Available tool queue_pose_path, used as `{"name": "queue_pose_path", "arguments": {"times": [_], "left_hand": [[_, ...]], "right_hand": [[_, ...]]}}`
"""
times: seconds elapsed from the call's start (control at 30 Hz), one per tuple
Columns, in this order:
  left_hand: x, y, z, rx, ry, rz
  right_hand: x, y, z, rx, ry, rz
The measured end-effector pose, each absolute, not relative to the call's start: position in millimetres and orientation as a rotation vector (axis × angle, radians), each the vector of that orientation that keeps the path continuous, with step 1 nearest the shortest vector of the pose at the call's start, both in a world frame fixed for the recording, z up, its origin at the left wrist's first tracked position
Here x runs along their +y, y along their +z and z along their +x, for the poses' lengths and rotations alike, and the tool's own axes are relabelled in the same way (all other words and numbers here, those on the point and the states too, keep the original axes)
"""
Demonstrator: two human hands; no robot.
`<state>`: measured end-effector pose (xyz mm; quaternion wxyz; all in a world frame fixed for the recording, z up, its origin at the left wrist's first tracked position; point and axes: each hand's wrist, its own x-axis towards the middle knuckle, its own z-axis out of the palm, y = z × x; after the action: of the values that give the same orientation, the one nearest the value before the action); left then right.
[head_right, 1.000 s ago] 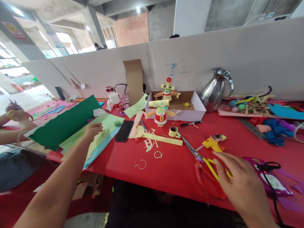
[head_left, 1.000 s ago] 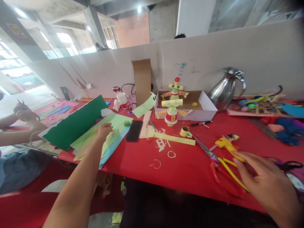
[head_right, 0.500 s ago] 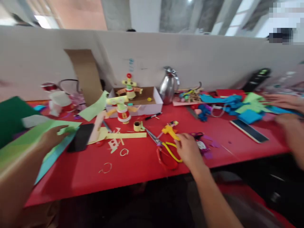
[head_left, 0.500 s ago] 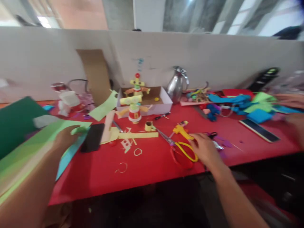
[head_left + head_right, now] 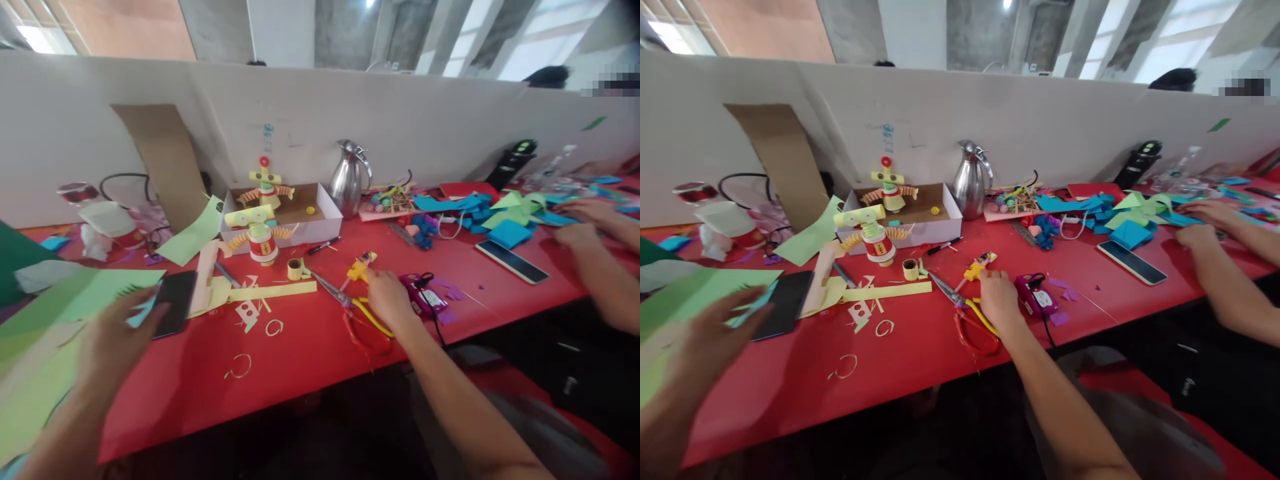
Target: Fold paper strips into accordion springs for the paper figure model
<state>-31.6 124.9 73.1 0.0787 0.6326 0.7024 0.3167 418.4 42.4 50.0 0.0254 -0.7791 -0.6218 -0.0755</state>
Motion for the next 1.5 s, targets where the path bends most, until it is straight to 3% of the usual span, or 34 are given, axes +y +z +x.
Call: {"name": "queue_pose_path", "arguments": {"times": [0.13,0.33,0.5,0.7,0.93,1.1,1.23,1.33,1.5], "left_hand": [[56.1,45.7,33.7,1.415,0.853,2.354],[3.1,26.6,102.7,1.133,0.465,2.631],[24.8,15.3,121.5,1.172,0.404,2.674],[53.7,14.9,97.2,1.306,0.51,2.696],[7.5,0.4,61.0,1.667,0.67,2.57],[40.5,-17.2,96.1,1.658,0.803,2.444],[71.7,5.7,110.6,1.535,0.966,2.301],[54.8,16.3,103.4,1.566,1.086,2.277],[22.7,-6.5,107.2,1.607,0.797,2.387]], "right_hand": [[68.2,47.1,435.2,-1.918,-0.234,-2.45],[79.8,53.0,443.8,-1.809,-0.386,-2.373],[21.3,40.7,401.3,-2.237,-0.031,-1.848],[-10.8,17.9,379.5,-2.178,-0.295,-1.948],[8.4,26.0,368.0,-2.02,-0.528,-2.092],[55.0,35.0,336.5,-2.174,-0.293,-1.903],[77.4,34.5,323.2,-2.227,-0.157,-1.924],[72.0,30.9,327.0,-2.176,-0.025,-1.806],[43.5,26.9,340.5,-1.922,0.178,-1.528]]}}
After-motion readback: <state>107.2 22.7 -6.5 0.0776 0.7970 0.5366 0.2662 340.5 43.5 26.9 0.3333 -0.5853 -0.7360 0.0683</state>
